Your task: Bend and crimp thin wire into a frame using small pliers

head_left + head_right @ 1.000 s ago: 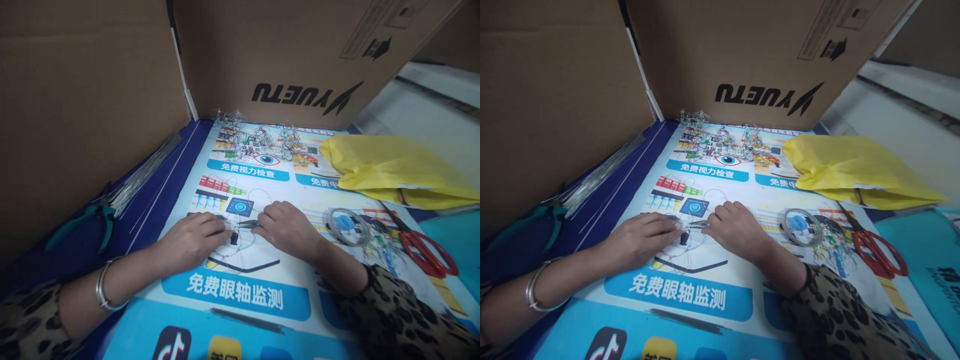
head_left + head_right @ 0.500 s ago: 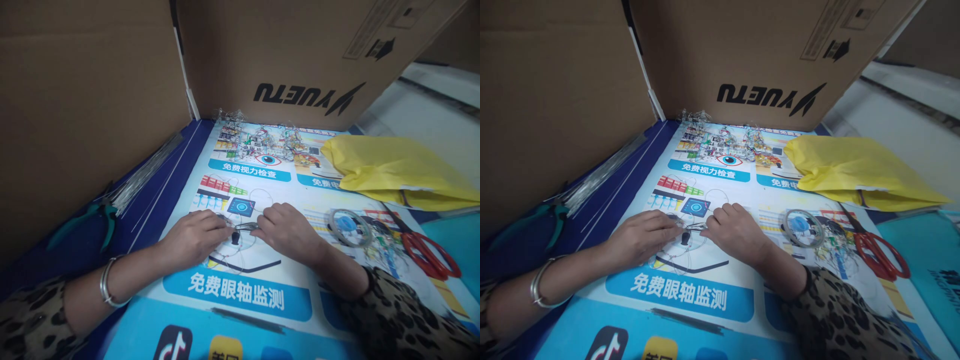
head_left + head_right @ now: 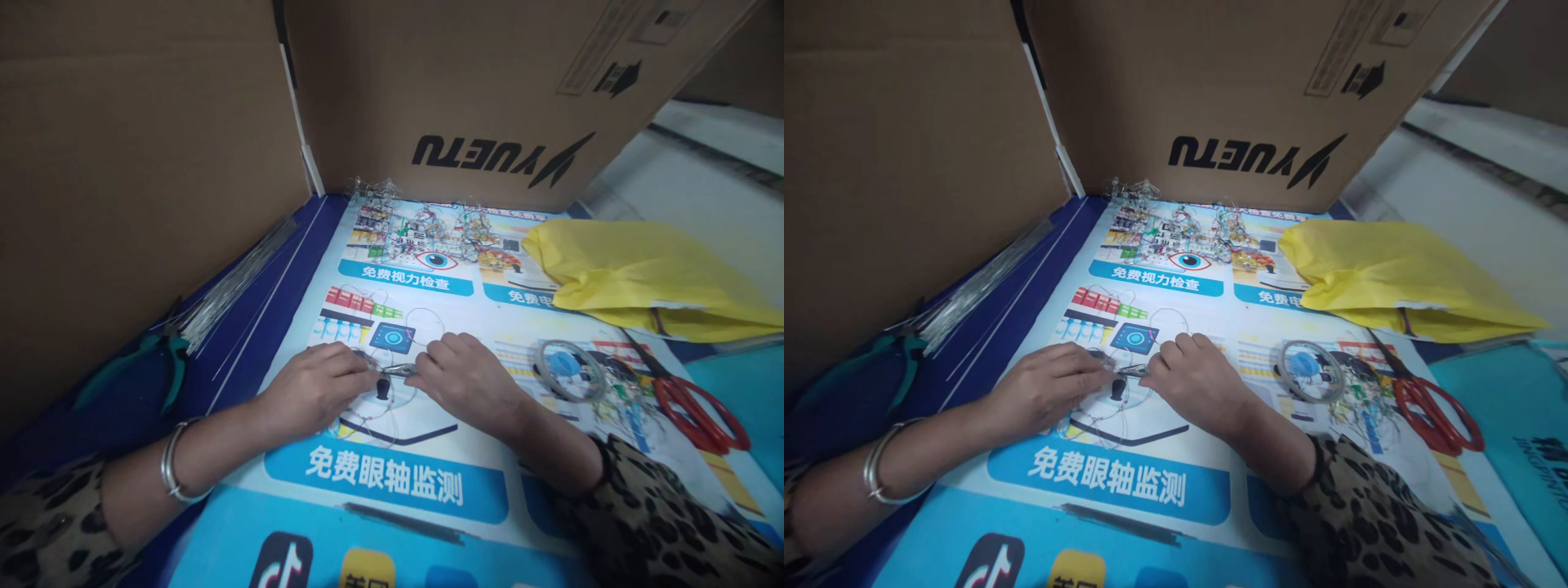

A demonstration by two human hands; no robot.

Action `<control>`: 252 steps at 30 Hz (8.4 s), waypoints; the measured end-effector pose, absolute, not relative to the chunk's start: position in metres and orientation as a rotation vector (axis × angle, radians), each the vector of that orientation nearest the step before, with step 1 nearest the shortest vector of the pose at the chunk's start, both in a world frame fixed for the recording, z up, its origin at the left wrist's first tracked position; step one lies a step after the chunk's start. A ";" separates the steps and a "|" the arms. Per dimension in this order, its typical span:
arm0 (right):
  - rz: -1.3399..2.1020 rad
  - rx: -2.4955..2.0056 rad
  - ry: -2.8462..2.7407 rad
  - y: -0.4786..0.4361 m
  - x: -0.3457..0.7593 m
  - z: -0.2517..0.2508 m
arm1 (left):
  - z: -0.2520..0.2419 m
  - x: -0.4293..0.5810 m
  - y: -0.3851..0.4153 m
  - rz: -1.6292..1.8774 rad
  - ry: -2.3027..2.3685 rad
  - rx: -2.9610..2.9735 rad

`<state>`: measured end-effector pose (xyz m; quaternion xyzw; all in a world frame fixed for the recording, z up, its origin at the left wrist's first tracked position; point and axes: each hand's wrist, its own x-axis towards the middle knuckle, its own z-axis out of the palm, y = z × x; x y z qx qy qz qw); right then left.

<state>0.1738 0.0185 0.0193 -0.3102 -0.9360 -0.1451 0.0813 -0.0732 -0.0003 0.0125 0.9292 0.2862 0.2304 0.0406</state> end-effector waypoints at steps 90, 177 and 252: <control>-0.226 -1.154 -2.735 0.021 0.175 0.014 | -0.001 -0.082 0.024 1.045 1.246 2.059; -0.369 -1.205 -2.314 0.061 0.211 -0.006 | -0.001 -0.091 0.032 1.079 1.443 1.485; -0.466 -1.267 -2.430 0.062 0.204 -0.001 | 0.030 -0.073 0.111 0.307 1.901 2.175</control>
